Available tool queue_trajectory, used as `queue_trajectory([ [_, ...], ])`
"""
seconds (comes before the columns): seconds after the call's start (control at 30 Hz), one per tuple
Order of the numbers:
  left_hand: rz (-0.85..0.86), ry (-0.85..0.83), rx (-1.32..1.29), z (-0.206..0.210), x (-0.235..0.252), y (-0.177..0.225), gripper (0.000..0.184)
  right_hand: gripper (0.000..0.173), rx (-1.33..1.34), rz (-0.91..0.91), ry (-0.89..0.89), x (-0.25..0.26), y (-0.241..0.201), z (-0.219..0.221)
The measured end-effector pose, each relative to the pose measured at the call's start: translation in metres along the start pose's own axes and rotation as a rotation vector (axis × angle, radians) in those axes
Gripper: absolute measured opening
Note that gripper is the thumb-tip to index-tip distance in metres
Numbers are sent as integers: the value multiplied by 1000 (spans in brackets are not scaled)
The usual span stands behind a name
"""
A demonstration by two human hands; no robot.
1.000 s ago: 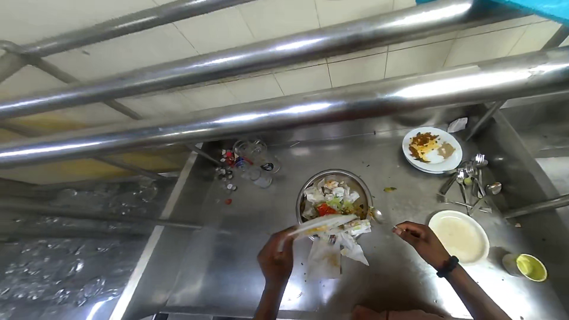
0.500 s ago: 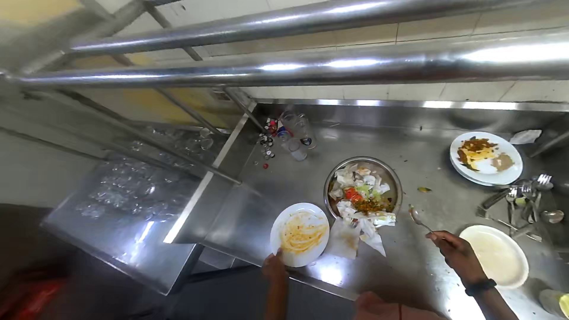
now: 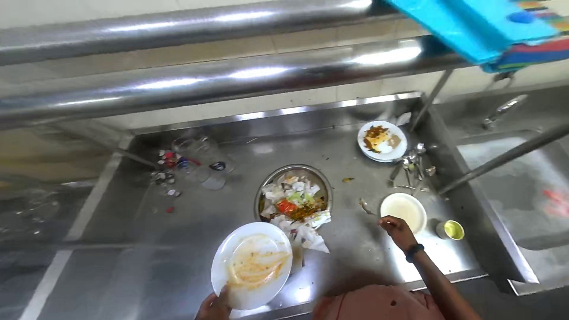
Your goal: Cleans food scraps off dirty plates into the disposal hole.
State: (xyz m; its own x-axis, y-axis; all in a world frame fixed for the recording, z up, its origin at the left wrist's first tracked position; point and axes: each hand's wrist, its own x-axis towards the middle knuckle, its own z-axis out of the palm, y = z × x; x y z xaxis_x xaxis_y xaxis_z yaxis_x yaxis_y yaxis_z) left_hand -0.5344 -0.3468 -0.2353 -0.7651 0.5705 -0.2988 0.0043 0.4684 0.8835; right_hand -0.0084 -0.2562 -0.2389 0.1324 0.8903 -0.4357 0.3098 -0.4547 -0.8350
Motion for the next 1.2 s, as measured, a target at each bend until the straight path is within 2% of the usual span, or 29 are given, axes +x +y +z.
queue_trajectory([
  [0.13,32,-189,111,67,-35,30,23,27,-78,189,-3,-2,59,-4],
  [0.2,60,-303,174,103,-50,29,23,28,-75,234,35,-5,77,-4],
  [0.43,194,-611,314,222,-82,13,23,25,19,248,299,-1,90,-13],
  [0.6,213,-766,448,280,-89,14,30,24,61,251,350,-1,90,-43],
  [0.73,345,-849,976,314,-104,45,41,20,135,235,343,-13,95,-61],
  [0.83,509,-814,1255,336,-125,79,42,19,211,227,352,-26,101,-64],
  [0.9,609,-795,1181,357,-135,96,42,18,257,219,353,-35,101,-65],
  [0.97,603,-886,941,393,-139,106,43,17,304,213,352,-44,98,-65],
  [1.07,360,-1048,504,476,-147,113,46,17,362,221,336,-51,89,-65],
  [1.13,173,-1020,301,527,-158,125,50,17,377,217,324,-51,84,-65],
  [1.2,60,-924,206,569,-168,138,60,18,373,201,321,-49,80,-68],
])
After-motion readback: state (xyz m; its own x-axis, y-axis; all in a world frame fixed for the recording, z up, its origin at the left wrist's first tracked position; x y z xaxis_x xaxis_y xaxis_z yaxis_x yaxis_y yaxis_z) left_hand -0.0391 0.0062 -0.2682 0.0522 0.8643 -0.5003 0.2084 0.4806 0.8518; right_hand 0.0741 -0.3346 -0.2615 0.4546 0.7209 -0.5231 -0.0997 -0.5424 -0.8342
